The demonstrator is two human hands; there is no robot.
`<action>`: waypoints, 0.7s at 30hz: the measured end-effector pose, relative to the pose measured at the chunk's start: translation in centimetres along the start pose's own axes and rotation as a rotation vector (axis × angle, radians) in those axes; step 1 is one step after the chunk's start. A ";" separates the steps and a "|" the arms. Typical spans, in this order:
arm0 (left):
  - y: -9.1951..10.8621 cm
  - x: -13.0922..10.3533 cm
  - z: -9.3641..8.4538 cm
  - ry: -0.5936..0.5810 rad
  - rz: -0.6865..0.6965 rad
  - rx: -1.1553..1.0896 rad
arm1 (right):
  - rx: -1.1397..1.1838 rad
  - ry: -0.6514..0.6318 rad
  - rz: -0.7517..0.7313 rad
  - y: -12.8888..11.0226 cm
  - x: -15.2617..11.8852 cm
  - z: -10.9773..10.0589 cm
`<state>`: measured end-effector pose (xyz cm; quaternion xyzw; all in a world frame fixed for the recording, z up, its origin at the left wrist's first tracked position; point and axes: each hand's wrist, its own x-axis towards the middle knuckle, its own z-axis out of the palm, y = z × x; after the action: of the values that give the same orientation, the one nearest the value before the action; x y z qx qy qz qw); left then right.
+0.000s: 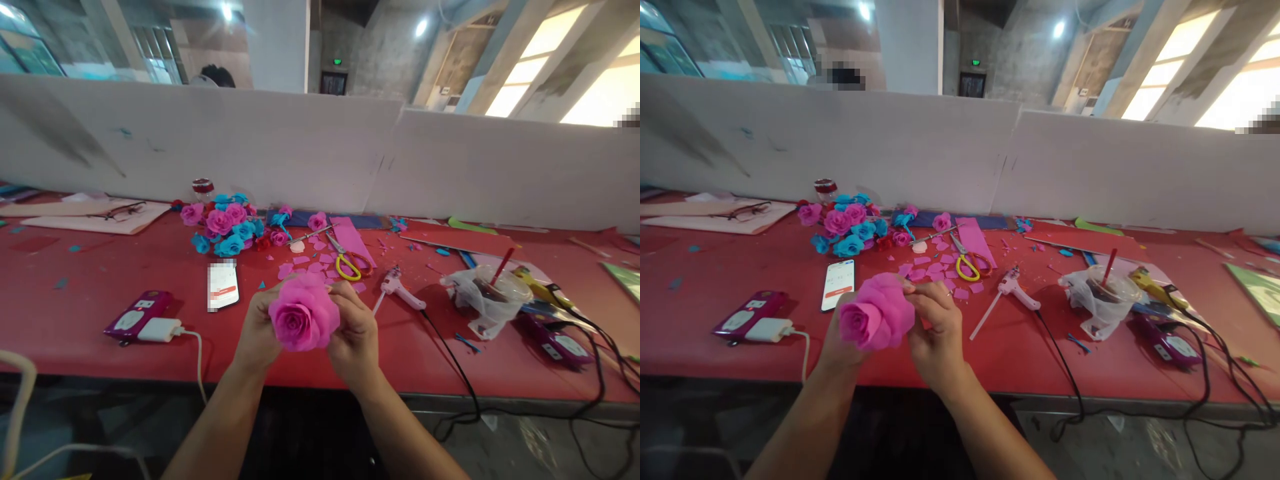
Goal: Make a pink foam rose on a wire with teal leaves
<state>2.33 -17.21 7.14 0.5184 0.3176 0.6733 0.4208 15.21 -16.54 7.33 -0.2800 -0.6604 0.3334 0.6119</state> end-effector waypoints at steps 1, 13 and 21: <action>0.1 0.1 0.0 -0.005 -0.006 0.001 | -0.007 0.013 -0.004 0.1 -0.1 0.3; -2.6 -0.1 0.0 0.211 -0.103 -0.106 | 0.172 0.095 0.099 2.5 0.1 2.5; -1.3 2.2 -2.4 -0.092 -0.140 0.077 | 0.178 0.054 0.069 3.3 0.9 1.7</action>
<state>0.12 -14.68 6.31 0.5413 0.3591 0.6048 0.4606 13.30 -13.99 5.25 -0.2561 -0.6014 0.4038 0.6401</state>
